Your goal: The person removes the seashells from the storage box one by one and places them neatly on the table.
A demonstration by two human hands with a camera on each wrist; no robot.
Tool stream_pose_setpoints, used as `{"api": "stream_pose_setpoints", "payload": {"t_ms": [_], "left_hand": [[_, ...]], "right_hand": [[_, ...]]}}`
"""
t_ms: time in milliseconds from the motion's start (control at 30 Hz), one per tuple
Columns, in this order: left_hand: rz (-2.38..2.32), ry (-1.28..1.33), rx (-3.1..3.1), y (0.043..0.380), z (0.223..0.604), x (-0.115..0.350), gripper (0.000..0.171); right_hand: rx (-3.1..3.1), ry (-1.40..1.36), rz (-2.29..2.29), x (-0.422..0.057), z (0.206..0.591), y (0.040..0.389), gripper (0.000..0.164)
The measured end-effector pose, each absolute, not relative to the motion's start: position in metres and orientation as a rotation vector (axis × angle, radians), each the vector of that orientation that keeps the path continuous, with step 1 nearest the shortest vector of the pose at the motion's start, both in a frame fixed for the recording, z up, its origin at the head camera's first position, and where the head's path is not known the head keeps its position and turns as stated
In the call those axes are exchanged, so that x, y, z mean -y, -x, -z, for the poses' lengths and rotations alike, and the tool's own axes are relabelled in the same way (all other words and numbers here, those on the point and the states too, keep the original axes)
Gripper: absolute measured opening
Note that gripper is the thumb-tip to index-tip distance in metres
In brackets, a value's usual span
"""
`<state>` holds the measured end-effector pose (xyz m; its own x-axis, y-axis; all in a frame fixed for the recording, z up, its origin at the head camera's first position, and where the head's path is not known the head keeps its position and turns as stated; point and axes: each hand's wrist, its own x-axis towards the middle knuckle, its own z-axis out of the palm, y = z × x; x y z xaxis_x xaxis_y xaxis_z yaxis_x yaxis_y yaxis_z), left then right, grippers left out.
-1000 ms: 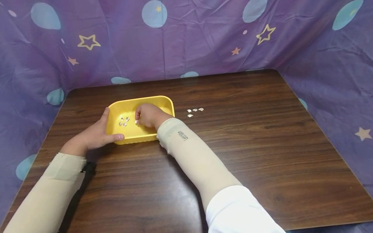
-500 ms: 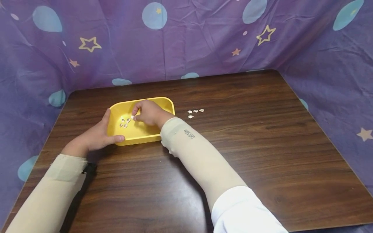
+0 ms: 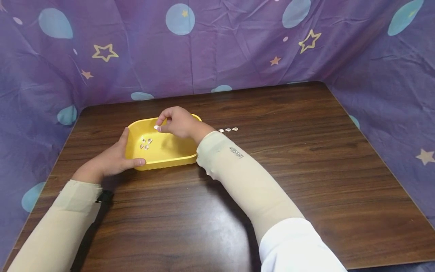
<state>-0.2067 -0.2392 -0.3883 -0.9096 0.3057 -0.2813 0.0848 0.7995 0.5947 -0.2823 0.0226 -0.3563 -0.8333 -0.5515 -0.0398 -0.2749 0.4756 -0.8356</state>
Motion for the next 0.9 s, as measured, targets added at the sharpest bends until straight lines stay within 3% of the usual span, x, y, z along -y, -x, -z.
{"api": "stream_pose_setpoints", "payload": {"t_ms": [400,900], "left_hand": [[-0.827,-0.270,-2.625,0.203,0.385,0.236,0.136],[-0.826,-0.280,-2.630,0.204,0.388,0.238,0.139]], "right_hand": [[-2.443,0.650,1.426,-0.066,0.340,0.283,0.009],[-2.591,0.594,1.275,-0.133,0.343,0.289,0.012]]}}
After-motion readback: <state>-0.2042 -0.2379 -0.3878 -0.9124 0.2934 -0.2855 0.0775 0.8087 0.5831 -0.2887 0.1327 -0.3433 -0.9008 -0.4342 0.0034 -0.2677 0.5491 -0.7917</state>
